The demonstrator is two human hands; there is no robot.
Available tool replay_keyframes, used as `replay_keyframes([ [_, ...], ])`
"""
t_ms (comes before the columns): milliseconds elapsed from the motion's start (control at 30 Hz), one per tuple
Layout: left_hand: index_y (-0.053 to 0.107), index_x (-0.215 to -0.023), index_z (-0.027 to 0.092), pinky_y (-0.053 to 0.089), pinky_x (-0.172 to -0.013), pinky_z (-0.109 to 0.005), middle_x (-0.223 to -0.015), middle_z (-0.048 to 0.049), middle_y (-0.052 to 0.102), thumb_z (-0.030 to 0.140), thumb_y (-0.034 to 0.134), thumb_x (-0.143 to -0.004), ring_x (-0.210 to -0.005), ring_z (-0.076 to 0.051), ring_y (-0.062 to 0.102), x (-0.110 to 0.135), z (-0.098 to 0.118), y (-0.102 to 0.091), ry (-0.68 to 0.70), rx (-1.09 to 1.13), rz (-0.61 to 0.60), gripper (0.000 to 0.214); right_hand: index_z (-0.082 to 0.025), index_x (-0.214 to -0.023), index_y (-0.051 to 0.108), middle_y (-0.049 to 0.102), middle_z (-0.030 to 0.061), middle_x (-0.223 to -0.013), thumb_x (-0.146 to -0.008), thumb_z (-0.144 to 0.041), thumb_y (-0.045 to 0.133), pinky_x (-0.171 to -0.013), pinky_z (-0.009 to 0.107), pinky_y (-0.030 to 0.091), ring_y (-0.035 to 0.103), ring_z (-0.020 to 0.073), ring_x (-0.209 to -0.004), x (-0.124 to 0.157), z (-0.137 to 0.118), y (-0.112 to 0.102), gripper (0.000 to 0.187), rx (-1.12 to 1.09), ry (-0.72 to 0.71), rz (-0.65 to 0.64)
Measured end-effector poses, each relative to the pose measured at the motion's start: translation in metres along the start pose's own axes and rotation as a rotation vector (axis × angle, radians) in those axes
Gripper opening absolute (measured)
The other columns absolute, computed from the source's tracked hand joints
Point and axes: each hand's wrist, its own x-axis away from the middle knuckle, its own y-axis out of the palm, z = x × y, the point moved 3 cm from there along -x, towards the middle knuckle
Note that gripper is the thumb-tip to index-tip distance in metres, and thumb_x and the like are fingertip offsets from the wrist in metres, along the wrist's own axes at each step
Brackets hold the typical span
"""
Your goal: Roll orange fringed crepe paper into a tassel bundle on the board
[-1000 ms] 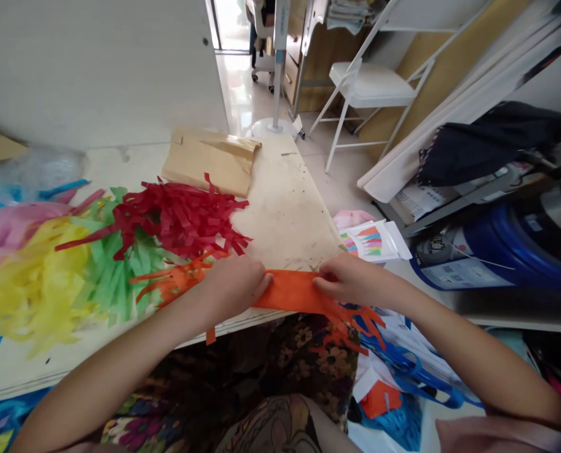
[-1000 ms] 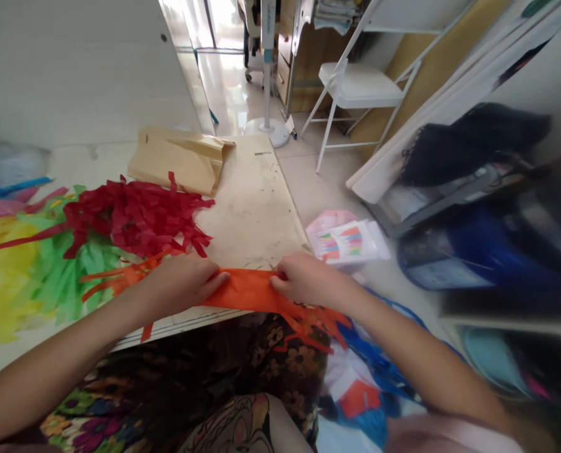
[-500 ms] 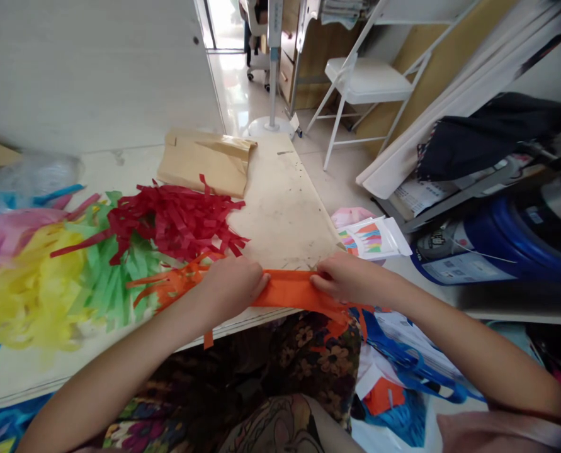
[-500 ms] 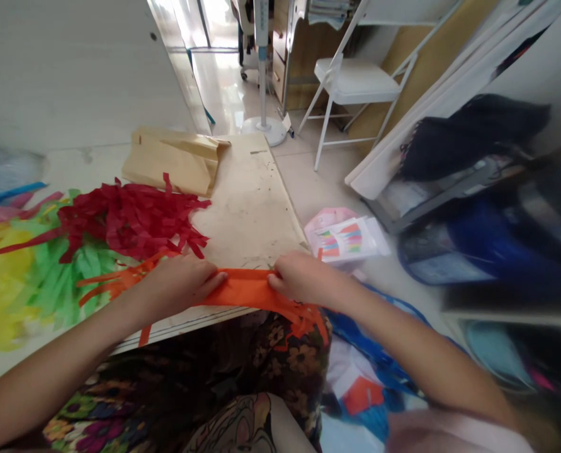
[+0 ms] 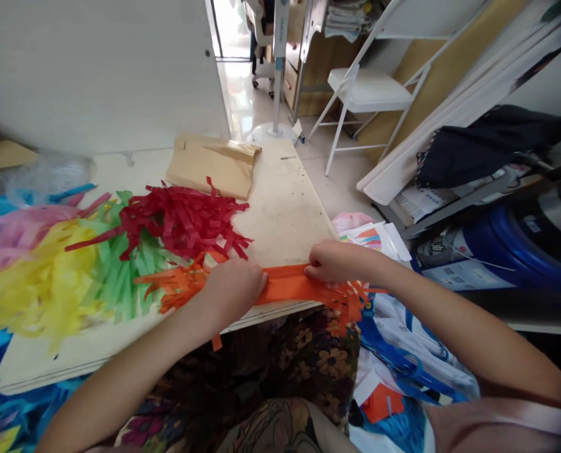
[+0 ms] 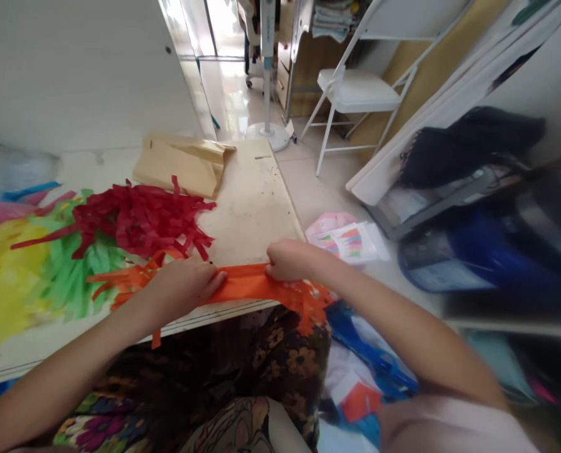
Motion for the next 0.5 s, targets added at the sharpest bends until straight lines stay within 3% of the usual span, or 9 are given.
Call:
replay_keyframes([
  [333,0.061,-0.064,0.007,0.038,-0.04,-0.028,-0.068,-0.0177,0.059,0.023,0.029,-0.08,-0.053,-0.024,0.057,0.006,-0.001,0.001,-0.092,-0.049,0.158,0.039,-0.008,-0.061,0.062,0.061,0.0068,-0.056,-0.071,-0.02,0.038,-0.042,0.019,0.036,0.052,0.0097,-0.043,-0.012,-0.007,-0.014,0.029,0.044,0.038,-0.116],
  [500,0.059,-0.063,0.008,0.032,-0.036,-0.026,-0.058,-0.0134,0.056,0.018,0.036,-0.076,-0.046,-0.023,0.054,0.012,0.006,-0.003,-0.156,-0.045,0.282,0.028,-0.008,-0.075,0.064,0.063,0.0128,-0.07,-0.069,-0.028,0.048,-0.047,0.024,0.037,0.058,0.0196,-0.062,-0.005,-0.019,-0.024,0.026,0.355,0.083,0.09],
])
